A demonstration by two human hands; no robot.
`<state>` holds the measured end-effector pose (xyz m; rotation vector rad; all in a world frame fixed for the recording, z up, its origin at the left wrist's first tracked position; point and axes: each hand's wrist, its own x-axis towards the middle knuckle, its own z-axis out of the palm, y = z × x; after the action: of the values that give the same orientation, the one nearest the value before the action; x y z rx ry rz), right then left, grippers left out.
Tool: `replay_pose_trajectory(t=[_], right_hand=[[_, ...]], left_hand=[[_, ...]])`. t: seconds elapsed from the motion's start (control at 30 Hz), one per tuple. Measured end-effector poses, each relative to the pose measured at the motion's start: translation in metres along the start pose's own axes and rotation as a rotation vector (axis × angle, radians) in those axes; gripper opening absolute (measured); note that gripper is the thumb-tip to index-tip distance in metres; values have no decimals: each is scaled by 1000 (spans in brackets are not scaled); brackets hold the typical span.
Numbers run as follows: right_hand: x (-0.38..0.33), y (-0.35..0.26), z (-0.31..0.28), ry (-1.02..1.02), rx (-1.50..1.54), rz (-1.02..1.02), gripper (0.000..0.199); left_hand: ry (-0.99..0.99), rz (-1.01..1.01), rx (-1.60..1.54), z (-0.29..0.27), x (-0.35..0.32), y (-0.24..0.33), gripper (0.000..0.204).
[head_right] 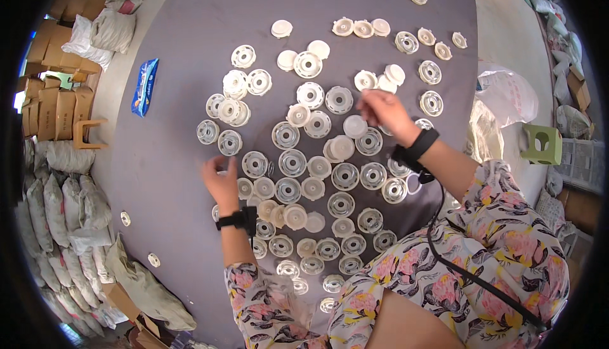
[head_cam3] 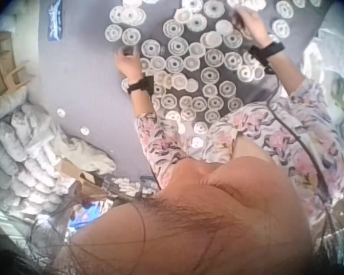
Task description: Sorting and arranging white plastic components on a table in a manufacturing setting.
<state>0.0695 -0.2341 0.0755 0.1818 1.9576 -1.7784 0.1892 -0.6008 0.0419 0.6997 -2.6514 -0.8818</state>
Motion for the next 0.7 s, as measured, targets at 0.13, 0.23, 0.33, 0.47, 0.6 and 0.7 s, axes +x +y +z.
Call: replay_pose_trajectory(t=[0.13, 0.23, 0.33, 0.47, 0.6, 0.7], right_hand=[[-20, 21, -78, 370, -141, 104, 46], [-43, 51, -144, 304, -259, 277, 52], [-81, 78, -168, 142, -441, 409, 48], [-118, 108, -153, -29, -405, 658, 40], [-131, 145, -140, 109, -65, 717, 37], [-125, 153, -138, 164, -10, 705, 38]], left_hand=[[-268, 157, 273, -6, -62, 17, 41], [-155, 208, 372, 1, -78, 25, 49], [-184, 147, 355, 8, -82, 24, 54], [-91, 95, 396, 6, -92, 29, 43], [11, 106, 415, 9, -99, 32, 39], [72, -62, 189, 5, -104, 22, 33]])
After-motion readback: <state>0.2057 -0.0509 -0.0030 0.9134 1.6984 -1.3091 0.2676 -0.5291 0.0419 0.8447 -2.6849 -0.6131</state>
